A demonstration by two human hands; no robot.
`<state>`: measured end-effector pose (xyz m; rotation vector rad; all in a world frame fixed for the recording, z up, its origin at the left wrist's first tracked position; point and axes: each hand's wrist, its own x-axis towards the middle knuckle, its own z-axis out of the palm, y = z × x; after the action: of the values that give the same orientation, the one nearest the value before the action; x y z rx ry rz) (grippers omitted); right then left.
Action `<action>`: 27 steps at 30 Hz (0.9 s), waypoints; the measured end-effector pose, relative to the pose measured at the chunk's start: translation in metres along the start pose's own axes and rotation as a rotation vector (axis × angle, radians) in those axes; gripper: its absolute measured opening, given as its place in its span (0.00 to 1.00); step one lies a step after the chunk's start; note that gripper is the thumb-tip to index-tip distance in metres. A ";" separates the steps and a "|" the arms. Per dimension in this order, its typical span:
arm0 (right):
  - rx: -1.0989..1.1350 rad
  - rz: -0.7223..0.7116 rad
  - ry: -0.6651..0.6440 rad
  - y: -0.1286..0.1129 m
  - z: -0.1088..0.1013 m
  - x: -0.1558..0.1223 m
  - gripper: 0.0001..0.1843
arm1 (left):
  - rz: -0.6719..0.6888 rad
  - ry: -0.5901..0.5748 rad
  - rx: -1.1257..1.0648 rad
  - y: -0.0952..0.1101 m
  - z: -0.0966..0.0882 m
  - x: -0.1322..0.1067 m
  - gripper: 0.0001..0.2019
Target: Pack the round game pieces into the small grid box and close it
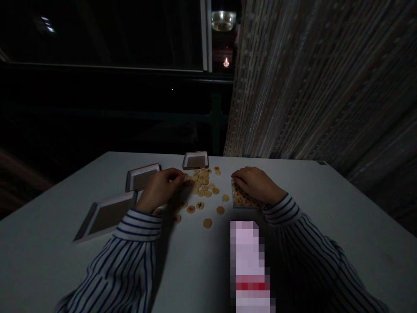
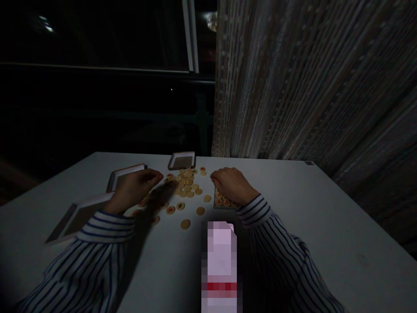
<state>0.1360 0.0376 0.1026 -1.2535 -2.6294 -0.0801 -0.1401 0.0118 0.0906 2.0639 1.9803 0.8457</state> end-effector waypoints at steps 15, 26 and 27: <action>0.061 -0.051 -0.073 -0.035 0.009 0.003 0.15 | -0.088 0.026 -0.183 -0.051 0.007 -0.027 0.19; 0.113 -0.168 -0.127 -0.072 0.015 0.036 0.14 | 0.010 -0.019 -0.045 -0.067 0.009 -0.037 0.17; 0.116 -0.174 -0.139 -0.076 0.018 0.041 0.13 | 0.022 -0.025 -0.030 -0.068 0.010 -0.038 0.16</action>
<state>0.0492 0.0236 0.0981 -1.0262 -2.8113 0.1335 -0.1931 -0.0144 0.0389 2.0731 1.9242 0.8440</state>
